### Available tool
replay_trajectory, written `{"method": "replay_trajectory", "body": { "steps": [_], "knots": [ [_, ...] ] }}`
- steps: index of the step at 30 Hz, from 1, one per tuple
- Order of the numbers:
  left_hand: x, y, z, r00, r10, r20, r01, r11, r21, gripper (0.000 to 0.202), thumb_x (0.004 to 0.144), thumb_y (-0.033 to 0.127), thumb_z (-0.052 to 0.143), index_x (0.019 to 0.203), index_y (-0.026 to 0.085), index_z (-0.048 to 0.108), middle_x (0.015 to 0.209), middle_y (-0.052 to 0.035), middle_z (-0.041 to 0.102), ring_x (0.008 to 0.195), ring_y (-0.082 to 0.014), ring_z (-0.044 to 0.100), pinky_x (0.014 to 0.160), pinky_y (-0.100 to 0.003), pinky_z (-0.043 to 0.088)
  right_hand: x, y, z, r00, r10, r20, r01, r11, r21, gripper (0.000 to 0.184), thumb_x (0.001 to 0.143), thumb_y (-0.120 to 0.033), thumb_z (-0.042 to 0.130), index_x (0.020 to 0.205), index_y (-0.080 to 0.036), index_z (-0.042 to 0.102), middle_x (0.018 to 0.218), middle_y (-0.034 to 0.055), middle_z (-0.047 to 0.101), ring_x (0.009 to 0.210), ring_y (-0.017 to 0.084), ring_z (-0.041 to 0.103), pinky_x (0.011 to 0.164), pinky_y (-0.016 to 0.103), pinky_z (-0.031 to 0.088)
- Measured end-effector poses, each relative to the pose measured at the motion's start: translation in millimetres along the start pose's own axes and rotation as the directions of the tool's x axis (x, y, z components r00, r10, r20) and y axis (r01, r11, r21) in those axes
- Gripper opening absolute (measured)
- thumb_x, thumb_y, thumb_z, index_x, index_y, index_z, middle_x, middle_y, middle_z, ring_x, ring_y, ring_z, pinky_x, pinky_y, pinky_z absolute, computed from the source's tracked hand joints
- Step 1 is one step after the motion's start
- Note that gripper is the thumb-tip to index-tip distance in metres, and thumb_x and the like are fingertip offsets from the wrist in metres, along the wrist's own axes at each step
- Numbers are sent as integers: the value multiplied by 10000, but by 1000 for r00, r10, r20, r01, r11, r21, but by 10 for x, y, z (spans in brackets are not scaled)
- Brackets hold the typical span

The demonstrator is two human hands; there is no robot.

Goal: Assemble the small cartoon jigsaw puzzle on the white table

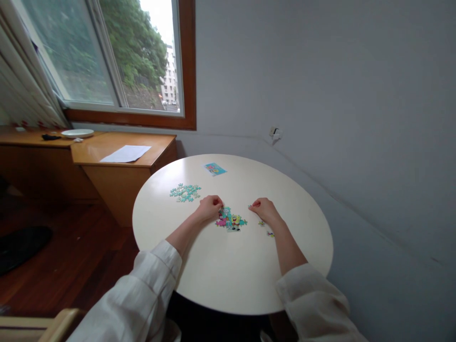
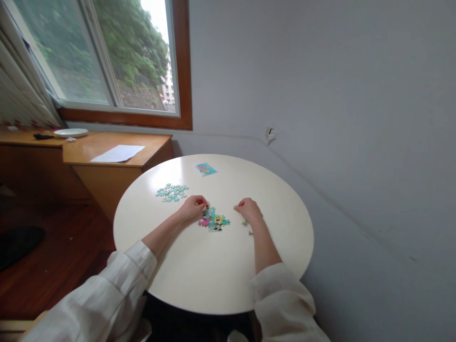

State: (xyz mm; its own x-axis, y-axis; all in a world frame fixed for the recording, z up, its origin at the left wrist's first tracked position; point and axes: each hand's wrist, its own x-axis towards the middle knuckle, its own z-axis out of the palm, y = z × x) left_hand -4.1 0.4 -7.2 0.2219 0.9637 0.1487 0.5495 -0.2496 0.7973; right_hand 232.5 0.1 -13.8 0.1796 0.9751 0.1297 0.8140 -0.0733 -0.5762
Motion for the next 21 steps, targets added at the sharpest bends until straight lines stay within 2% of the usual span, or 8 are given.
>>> {"method": "replay_trajectory", "body": {
  "steps": [5, 13, 17, 21],
  "knots": [
    [7, -6, 2, 1000, 5, -2, -5, 1000, 8, 146, 657, 143, 500, 681, 161, 643, 731, -27, 695, 683, -139, 620, 718, -261, 480, -7, -40, -2, 1000, -22, -17, 23, 997, 68, 134, 556, -202, 715, 602, -176, 592, 623, 14, 632, 602, 146, 579, 570, 246, 417],
    [8, -9, 8, 1000, 15, -9, -15, 1000, 24, 143, 660, 146, 506, 679, 163, 647, 708, -23, 690, 668, -135, 616, 706, -247, 477, -49, -152, 59, 995, -100, 29, 89, 960, 265, 127, 547, -139, 677, 558, -180, 558, 515, -41, 572, 509, 103, 520, 527, 221, 392],
    [6, -5, 9, 999, 31, -19, -30, 999, 31, 136, 667, 147, 513, 676, 162, 647, 690, -17, 680, 652, -130, 605, 702, -246, 473, -57, -215, 130, 993, -110, 31, 89, 916, 391, 83, 581, -155, 642, 568, -179, 564, 469, -39, 563, 467, 101, 505, 506, 226, 387],
    [-6, 23, 6, 997, 58, -51, -56, 998, 38, 117, 681, 157, 532, 697, 163, 648, 704, -18, 668, 671, -132, 593, 718, -257, 465, -64, -313, 203, 993, -108, 37, 70, 830, 554, 107, 619, -242, 636, 615, -174, 553, 500, -15, 596, 499, 116, 557, 535, 243, 446]
  ]
}}
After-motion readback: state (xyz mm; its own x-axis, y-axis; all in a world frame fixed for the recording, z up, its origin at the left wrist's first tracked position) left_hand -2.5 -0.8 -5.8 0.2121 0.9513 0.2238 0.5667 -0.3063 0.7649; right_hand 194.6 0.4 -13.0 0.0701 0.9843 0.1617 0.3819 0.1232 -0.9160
